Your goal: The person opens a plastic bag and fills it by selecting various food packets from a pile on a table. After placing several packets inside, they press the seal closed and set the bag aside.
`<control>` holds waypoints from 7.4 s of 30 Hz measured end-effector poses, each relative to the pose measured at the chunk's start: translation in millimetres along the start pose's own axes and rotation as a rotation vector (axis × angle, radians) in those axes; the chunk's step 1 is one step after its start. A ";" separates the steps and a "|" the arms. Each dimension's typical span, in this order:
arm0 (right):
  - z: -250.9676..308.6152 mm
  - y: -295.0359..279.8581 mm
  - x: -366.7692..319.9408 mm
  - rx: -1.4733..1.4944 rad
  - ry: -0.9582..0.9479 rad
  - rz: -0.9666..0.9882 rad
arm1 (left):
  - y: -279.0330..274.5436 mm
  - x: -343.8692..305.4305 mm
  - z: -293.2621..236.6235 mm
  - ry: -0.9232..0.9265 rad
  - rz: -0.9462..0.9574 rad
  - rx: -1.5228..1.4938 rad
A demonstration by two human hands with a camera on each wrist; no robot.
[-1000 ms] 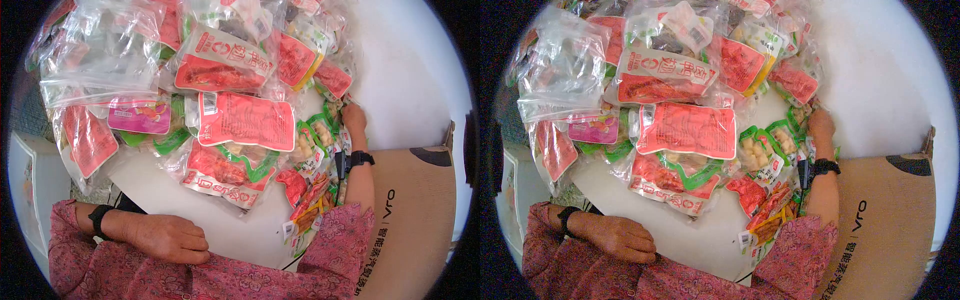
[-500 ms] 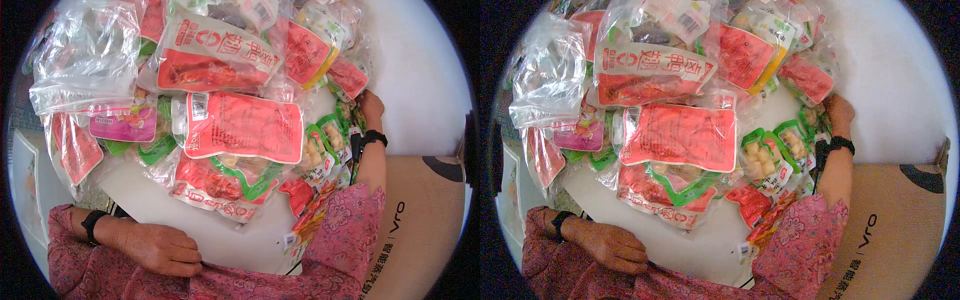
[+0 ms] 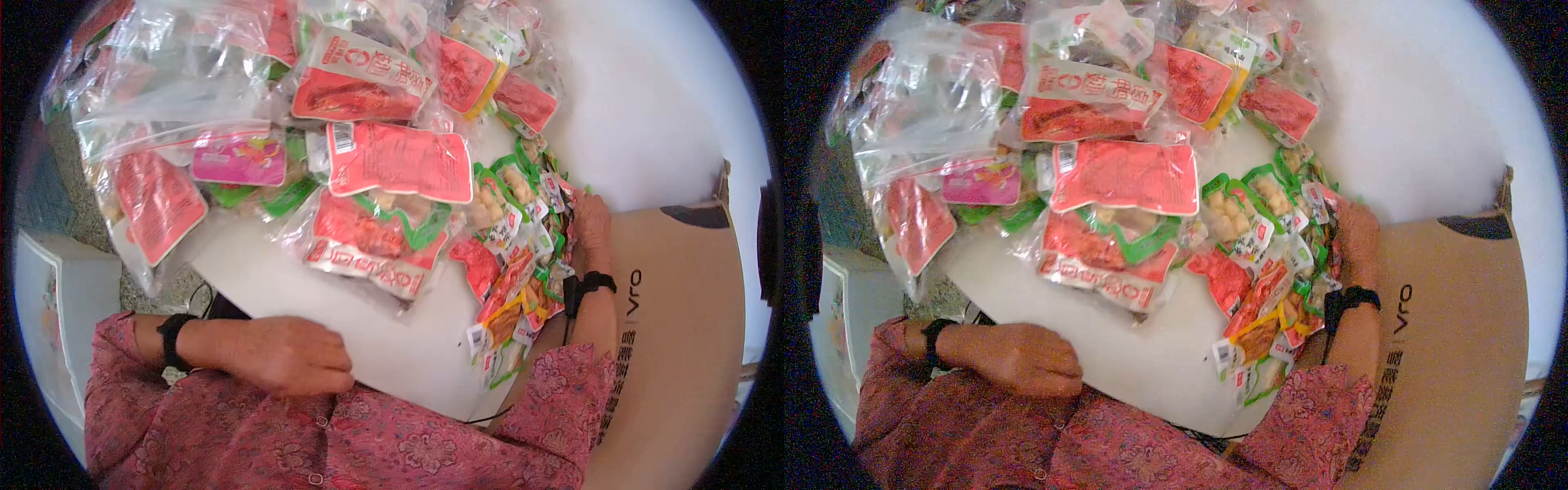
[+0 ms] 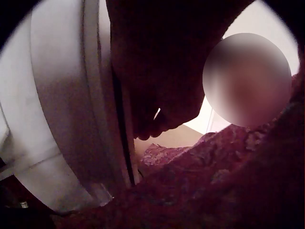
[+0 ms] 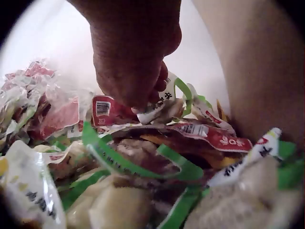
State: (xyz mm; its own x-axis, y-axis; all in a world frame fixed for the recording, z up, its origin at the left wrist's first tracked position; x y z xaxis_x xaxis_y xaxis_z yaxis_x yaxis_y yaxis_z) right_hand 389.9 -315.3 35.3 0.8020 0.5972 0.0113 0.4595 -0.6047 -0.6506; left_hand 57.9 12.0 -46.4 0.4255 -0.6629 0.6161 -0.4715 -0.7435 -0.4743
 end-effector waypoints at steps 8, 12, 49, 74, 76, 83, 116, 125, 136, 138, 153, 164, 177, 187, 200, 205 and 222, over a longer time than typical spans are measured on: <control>13.6 -13.5 -73.9 0.407 0.237 0.134 | 6.9 -7.1 -5.4 -0.037 -0.116 0.042; 45.7 -118.8 -101.9 0.723 0.188 0.181 | 10.2 -11.3 -3.0 -0.036 -0.167 0.065; 209.8 -266.5 -91.0 1.716 -0.047 -0.246 | -236.5 5.6 -74.5 -0.359 -0.757 0.607; 256.4 -261.5 -71.8 2.290 -0.126 -0.122 | -68.9 12.7 -33.8 -0.919 -0.534 -0.103; 261.2 -260.6 -73.1 2.403 -0.123 -0.117 | -69.7 7.7 -22.1 -0.891 -0.546 -0.122; 261.8 -238.1 -71.0 2.779 -0.215 -0.066 | -84.4 4.3 -22.7 -0.875 -0.697 -0.272; 268.7 -210.4 -77.8 2.801 -0.084 -0.100 | -76.4 30.9 -15.0 -1.042 -0.469 -0.206; 231.1 -207.8 -75.6 2.824 -0.121 -0.317 | -227.5 8.9 -82.8 -0.905 -0.681 0.303; 263.6 -213.4 -83.7 2.680 -0.322 0.083 | -364.3 78.7 -68.6 -0.364 0.086 1.952; 263.5 -213.7 -83.9 2.668 -0.424 0.106 | -341.8 66.0 -8.1 -0.270 0.157 1.691; 265.5 -214.4 -84.6 2.637 -0.303 0.214 | -241.7 15.4 -29.0 -0.561 -0.116 1.201; 251.8 -213.3 -97.1 2.165 -0.351 0.171 | -19.8 45.0 -116.0 -0.003 -0.111 1.191; 211.9 -223.5 -89.4 1.802 -0.151 0.027 | -7.8 30.5 -98.8 -0.211 -0.003 1.008; 167.5 -232.6 -119.2 1.838 -0.197 -0.067 | -2.9 47.3 -132.2 -0.255 0.016 0.848; 55.8 -155.5 -129.1 1.664 0.336 -0.032 | 20.4 154.5 -34.2 -0.068 -0.027 0.834; 60.2 -112.6 -112.2 1.452 0.455 -0.174 | 44.2 172.4 21.7 -0.214 0.110 0.811; 91.1 -27.0 -99.1 1.392 0.322 -0.056 | 81.1 165.9 99.8 -0.273 -0.035 0.251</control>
State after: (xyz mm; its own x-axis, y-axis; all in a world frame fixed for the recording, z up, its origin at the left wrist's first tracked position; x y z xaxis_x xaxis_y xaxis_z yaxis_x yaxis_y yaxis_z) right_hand 263.2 -310.2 -17.4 0.9324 0.3449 0.1077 -0.0982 0.5288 -0.8431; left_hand 167.4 -167.2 -45.5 0.6445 -0.6109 0.4598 -0.2639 -0.7421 -0.6162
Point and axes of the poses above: each hand's wrist, its own x-axis towards the middle knuckle, its own y-axis out of the palm, z = x × y, the point moved 5 cm from there along x, towards the middle knuckle, and after that the axes turned 2 degrees about -z, right-handed, at the moved point
